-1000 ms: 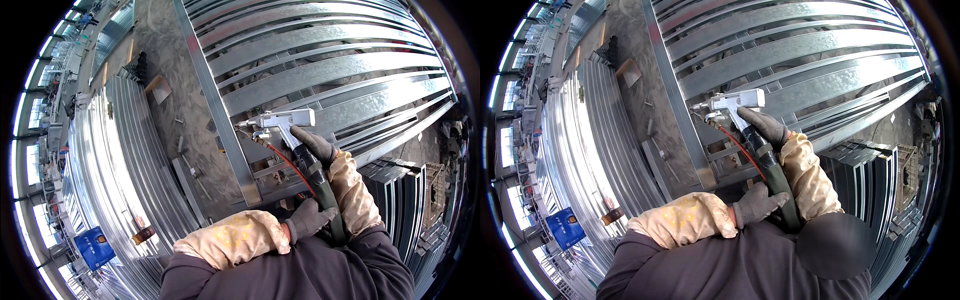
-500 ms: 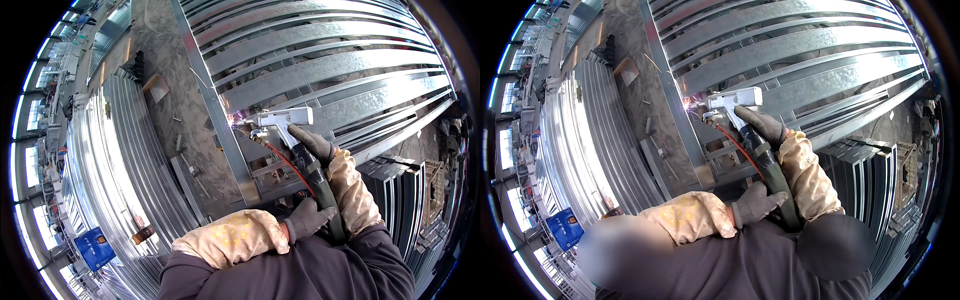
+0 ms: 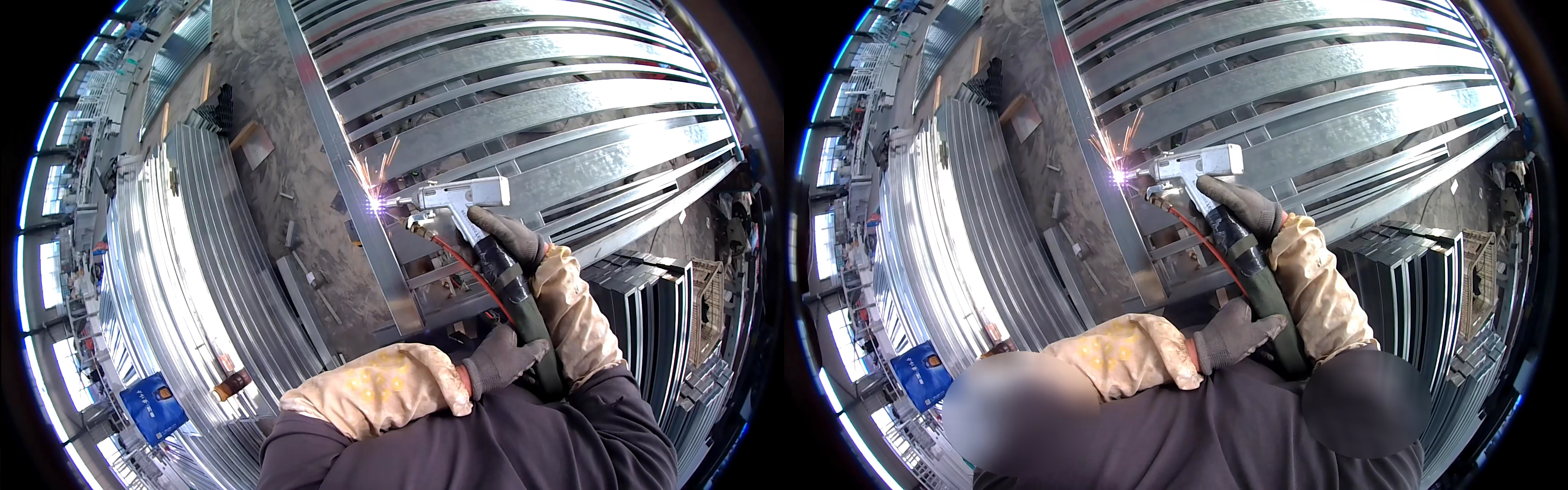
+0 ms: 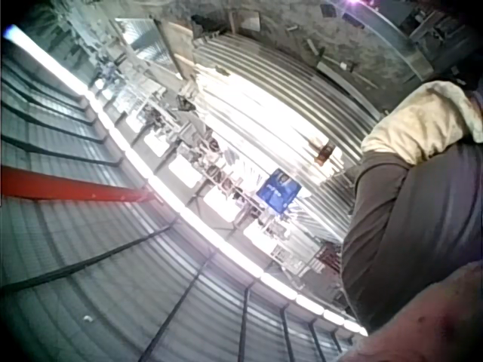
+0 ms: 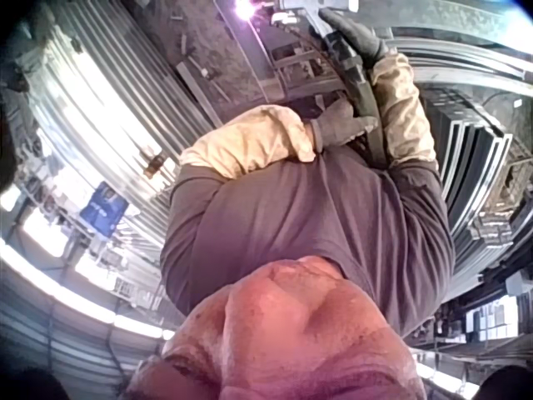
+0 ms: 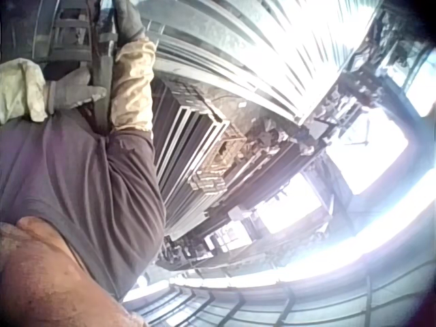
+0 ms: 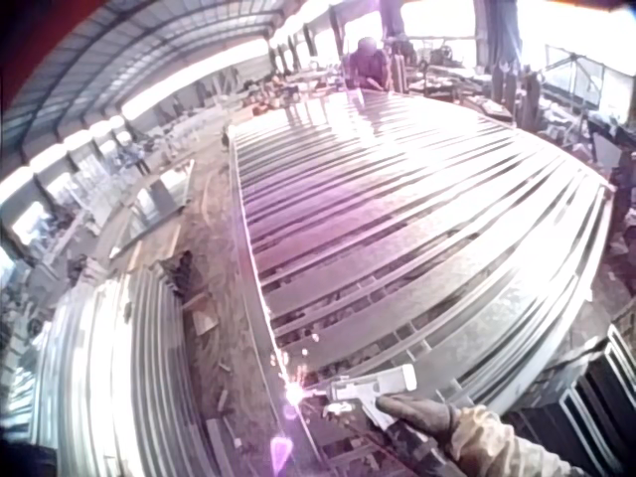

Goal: The person welds along the seams of a large metal frame using a handheld welding torch. Sparks fly as the torch moves steadily along the joints. The person repositions the frame and continues welding different sections within a workshop environment.

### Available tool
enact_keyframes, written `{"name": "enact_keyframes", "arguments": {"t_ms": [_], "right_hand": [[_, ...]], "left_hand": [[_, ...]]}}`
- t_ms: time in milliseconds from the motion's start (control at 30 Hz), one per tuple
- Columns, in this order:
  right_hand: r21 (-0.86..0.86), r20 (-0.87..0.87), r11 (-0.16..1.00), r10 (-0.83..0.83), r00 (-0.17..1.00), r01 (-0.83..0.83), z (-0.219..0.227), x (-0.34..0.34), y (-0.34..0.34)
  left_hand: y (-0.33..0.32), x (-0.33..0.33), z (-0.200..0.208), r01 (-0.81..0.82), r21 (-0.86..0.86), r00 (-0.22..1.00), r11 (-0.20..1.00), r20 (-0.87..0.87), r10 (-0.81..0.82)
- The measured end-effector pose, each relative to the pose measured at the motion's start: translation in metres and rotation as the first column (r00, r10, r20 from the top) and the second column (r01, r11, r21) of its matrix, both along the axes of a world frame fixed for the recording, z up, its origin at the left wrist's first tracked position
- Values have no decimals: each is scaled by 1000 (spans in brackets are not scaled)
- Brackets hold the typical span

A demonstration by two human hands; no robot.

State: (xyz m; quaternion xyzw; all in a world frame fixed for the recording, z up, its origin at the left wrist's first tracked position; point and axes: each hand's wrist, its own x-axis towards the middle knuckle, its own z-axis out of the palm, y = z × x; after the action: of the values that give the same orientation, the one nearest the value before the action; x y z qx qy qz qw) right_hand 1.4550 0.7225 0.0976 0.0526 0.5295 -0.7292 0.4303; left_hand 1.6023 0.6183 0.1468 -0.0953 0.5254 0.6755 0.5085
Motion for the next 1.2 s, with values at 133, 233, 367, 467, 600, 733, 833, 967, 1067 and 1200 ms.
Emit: {"name": "enact_keyframes", "arguments": {"t_ms": [133,233,367,467,600,733,833,967,1067,1200], "right_hand": [[-46,23,999,10,1000,-9,3,3,1],[-82,79,997,2,997,5,0,4,2],[-103,100,993,-51,994,61,-1,9,-1],[-142,112,988,-52,992,68,-5,10,2],[-104,46,988,-110,993,115,-21,14,3],[-142,124,984,-89,988,107,-11,16,1],[-178,98,981,-63,993,79,-15,15,4],[-185,72,982,-27,997,40,-13,16,5],[-150,62,986,-67,996,76,-13,18,3],[-192,65,978,-71,995,82,-8,19,5]], "left_hand": [[1,3,1,-41,11,999,999,-24,41],[1,1,3,12,-7,1000,1000,-7,-12],[1,3,4,6,-6,1000,1000,-3,-6],[3,6,2,-12,15,999,1000,44,11],[4,11,-6,16,27,998,1000,56,-18],[3,14,-9,19,27,997,999,72,-21],[4,12,-4,38,15,997,999,67,-39],[4,13,-3,35,21,997,999,66,-36],[3,14,-4,36,32,997,999,74,-38],[5,13,5,-4,53,996,999,91,-1]]}}
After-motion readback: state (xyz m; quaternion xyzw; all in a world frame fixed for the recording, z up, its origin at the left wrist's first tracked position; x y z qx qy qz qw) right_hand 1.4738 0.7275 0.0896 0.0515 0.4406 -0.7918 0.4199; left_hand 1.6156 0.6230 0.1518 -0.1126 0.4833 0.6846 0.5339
